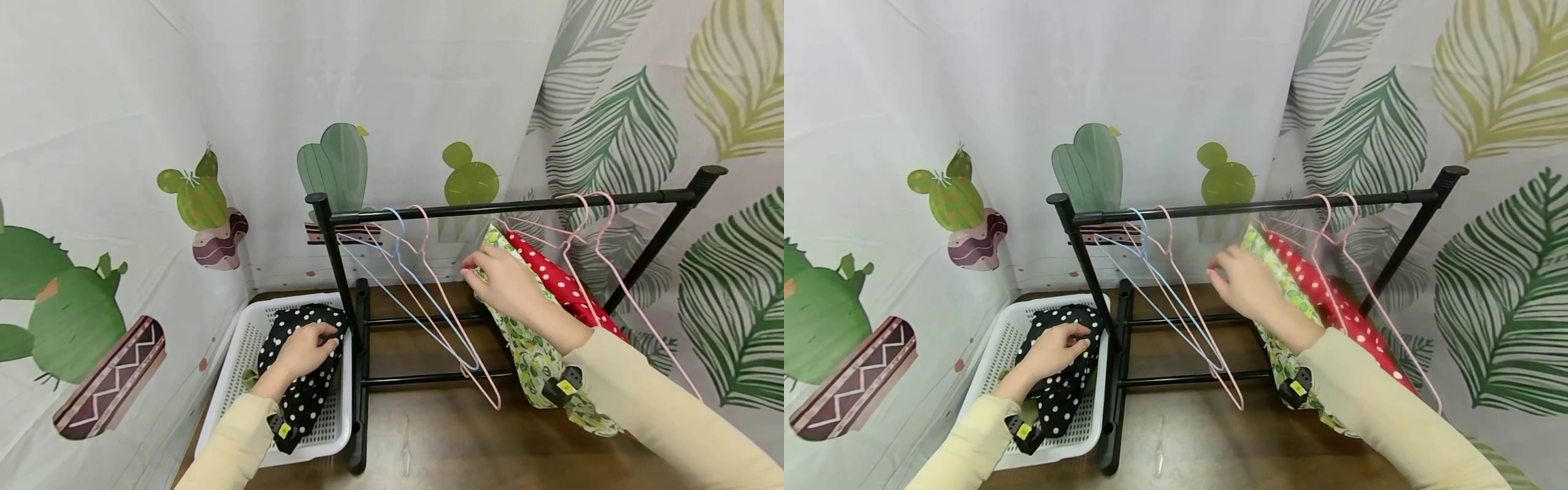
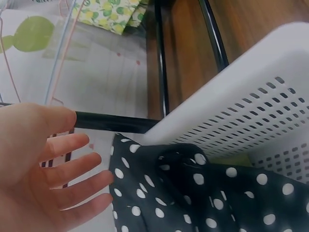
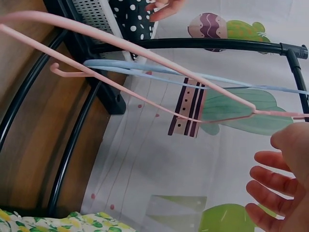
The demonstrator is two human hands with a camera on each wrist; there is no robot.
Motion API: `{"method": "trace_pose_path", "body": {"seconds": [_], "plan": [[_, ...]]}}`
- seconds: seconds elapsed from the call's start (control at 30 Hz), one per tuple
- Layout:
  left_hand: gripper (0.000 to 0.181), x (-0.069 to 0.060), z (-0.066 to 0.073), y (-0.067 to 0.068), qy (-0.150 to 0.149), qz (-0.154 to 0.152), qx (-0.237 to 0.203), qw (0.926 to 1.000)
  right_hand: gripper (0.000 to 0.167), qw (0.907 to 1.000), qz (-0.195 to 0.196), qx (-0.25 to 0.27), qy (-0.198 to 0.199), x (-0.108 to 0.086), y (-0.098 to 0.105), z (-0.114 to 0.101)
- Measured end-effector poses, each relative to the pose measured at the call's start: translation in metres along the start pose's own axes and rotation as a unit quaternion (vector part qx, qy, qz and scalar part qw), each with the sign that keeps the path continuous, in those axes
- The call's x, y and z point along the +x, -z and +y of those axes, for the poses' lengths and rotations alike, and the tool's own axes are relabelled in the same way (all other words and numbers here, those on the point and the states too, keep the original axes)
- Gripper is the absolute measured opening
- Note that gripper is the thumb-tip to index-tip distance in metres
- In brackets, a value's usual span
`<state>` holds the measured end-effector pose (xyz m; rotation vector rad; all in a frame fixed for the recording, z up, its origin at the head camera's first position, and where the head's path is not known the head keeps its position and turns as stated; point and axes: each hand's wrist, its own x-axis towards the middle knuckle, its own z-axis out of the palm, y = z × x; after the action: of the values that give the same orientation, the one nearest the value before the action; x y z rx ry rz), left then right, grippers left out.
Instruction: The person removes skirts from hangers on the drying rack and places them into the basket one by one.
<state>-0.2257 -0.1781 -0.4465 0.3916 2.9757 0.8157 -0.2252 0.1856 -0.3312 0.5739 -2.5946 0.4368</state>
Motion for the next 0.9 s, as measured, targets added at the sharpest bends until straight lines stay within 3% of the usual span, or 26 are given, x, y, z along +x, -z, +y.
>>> {"method": "trace_pose_path", "body": {"seconds": [0.3,0.9], "plan": [[0.026,-0.006,0.013,0.007,-0.034,0.020,0.007,0.9992,0.017,0.9995,0.002,-0.008,0.030,-0.011,0.003,0.011],[0.024,-0.012,0.042,0.023,-0.095,0.069,0.046,0.9920,0.017,0.9993,0.038,0.004,-0.002,-0.020,0.030,0.035]]}}
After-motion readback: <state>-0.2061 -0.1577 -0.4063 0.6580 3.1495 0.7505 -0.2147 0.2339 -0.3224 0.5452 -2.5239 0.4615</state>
